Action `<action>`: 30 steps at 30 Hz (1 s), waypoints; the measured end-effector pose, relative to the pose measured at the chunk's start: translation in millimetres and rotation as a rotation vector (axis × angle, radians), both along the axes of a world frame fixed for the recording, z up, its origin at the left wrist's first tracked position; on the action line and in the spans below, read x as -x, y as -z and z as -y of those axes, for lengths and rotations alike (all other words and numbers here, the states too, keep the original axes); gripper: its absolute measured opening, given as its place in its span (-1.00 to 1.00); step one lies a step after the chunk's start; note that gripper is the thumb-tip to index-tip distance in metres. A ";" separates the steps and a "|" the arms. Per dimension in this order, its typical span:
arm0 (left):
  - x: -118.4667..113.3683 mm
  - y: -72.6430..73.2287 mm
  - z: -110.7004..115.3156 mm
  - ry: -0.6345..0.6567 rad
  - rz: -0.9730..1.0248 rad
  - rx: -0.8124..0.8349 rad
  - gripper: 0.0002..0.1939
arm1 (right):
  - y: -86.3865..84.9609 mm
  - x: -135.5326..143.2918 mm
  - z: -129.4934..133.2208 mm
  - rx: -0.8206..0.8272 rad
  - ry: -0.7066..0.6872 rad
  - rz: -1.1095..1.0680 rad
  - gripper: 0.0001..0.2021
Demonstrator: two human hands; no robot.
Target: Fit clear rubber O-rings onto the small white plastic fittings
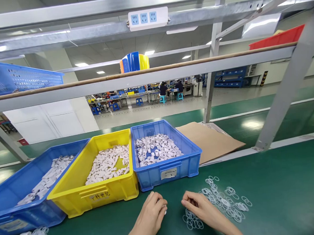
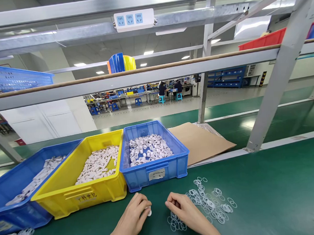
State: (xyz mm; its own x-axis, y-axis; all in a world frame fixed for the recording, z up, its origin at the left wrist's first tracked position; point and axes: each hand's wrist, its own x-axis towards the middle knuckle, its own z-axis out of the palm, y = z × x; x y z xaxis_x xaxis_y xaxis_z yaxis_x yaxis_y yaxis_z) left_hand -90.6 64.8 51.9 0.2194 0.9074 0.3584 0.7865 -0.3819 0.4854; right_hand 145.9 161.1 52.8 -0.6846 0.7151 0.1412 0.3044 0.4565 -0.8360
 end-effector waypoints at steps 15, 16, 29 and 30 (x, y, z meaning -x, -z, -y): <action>1.1 -5.2 -0.7 0.008 0.092 0.185 -0.78 | -1.3 0.2 -0.2 -0.018 -0.007 0.043 -0.65; 0.8 -2.5 -1.2 0.008 0.101 0.179 -0.79 | -1.5 -0.4 -0.4 -0.017 -0.007 0.041 -0.65; -2.8 39.8 -7.6 0.068 0.268 0.155 -0.83 | -25.5 -7.4 5.5 -0.171 0.079 0.036 -0.66; -2.6 43.1 -8.4 0.071 0.277 0.154 -0.82 | -40.2 -14.0 11.1 -0.233 0.118 -0.002 -0.66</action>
State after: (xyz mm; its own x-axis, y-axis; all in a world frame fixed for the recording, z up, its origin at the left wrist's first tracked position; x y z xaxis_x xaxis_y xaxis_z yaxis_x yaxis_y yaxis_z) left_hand -88.0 73.3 8.9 0.1975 0.9414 0.2733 0.5900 -0.3368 0.7338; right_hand 160.0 150.1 93.0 -0.5978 0.7380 0.3130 0.3654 0.5984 -0.7130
